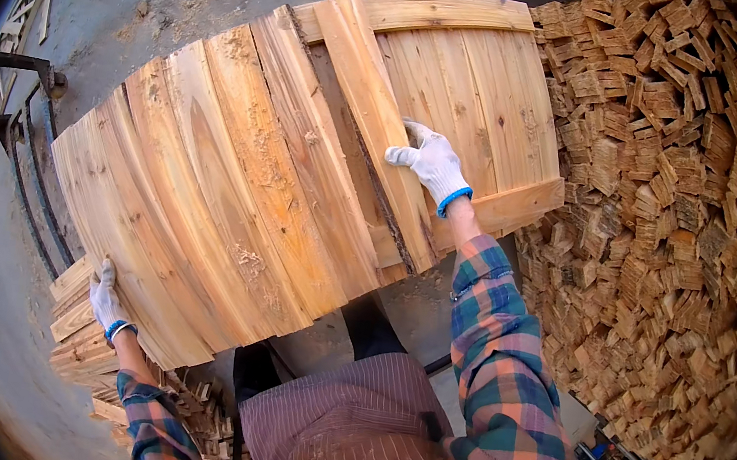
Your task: The person repeatedly picks up bundles of wooden planks from a metal rack and places them onto a growing stack on the floor. The person wears gloves and a plaid shirt while performing this repetitive stacking task in a workshop environment.
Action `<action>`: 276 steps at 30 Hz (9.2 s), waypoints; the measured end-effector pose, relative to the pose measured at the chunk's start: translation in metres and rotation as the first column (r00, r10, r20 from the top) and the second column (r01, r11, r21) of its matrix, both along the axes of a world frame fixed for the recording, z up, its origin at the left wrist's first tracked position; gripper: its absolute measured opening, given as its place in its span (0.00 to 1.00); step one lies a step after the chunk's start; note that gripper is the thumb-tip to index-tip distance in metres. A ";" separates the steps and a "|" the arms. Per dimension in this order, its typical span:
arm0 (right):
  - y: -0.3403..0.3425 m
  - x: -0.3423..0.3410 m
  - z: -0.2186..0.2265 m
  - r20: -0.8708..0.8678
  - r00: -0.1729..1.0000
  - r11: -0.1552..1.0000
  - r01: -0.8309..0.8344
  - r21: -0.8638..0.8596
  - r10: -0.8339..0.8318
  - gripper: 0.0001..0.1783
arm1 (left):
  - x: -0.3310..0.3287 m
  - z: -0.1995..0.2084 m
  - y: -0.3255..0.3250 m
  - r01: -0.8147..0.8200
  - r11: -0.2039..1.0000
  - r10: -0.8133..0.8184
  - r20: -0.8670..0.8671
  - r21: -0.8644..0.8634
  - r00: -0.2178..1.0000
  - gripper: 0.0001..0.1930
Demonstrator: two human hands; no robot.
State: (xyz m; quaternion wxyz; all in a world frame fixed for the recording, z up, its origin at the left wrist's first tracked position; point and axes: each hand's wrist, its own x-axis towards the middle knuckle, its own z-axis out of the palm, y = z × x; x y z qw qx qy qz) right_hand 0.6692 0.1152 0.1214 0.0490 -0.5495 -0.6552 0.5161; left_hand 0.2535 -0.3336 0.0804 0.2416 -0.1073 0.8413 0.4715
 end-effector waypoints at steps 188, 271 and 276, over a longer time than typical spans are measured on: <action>-0.792 -0.499 -0.075 0.540 -0.068 -0.105 -0.994 0.038 0.839 0.65 | -0.021 -0.129 -0.499 -0.963 0.209 0.964 0.130 0.171 0.232 0.39; 0.079 0.105 0.028 -0.429 0.857 0.913 0.109 -0.393 -0.287 0.36 | 0.372 0.067 0.364 0.374 0.767 -0.504 0.129 0.522 0.854 0.30; 0.112 0.153 0.036 -0.332 0.880 0.928 0.256 -0.271 -0.340 0.31 | 0.384 0.056 0.353 0.295 0.812 -0.441 0.199 0.503 0.875 0.29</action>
